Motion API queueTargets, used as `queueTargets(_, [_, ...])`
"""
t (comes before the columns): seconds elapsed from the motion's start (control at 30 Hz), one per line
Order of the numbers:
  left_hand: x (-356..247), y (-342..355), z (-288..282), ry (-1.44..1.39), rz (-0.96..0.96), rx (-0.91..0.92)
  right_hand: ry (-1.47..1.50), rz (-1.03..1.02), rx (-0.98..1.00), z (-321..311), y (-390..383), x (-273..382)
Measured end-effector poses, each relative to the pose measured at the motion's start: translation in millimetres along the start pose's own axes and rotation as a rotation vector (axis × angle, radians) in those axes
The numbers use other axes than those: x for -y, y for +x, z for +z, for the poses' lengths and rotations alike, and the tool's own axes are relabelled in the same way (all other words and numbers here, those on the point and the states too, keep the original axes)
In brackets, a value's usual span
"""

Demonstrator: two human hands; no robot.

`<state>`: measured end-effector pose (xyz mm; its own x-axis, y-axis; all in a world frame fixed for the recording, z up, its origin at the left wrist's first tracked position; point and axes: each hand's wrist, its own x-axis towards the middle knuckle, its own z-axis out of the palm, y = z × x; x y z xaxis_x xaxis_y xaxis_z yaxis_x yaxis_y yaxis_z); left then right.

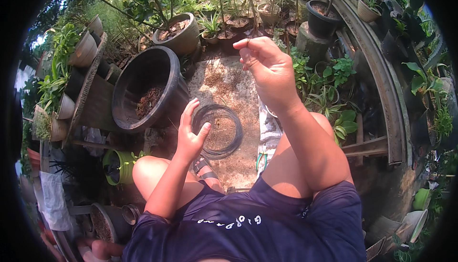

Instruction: The person sits cross-legged in a garden and repairs a black wire. They use pliers to strip the ends of the wire, then twist the exposed strands together by hand. The person repeatedly inspects the connection and pulls the wire taut to test its integrity.

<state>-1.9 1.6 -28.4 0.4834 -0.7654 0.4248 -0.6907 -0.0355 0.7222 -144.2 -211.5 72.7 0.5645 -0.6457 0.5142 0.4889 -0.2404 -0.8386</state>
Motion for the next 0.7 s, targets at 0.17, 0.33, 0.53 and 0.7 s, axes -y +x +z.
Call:
queueTargets(0.17, [18, 9, 42, -0.011, -0.074, 0.179, -0.054, 0.032, -0.081, -11, -9, -5])
queueTargets(0.33, [45, -13, 64, -0.559, -0.408, 0.278, 0.069, 0.11, -0.168, -19, -13, -2])
queueTargets(0.53, [52, -22, 83, -0.124, 0.11, 0.229, 0.093, 0.242, -0.236, -44, -26, 14])
queueTargets(0.7, [65, -30, 73, -0.206, -0.062, 0.256, 0.3, 0.204, -0.204, -39, -23, 3])
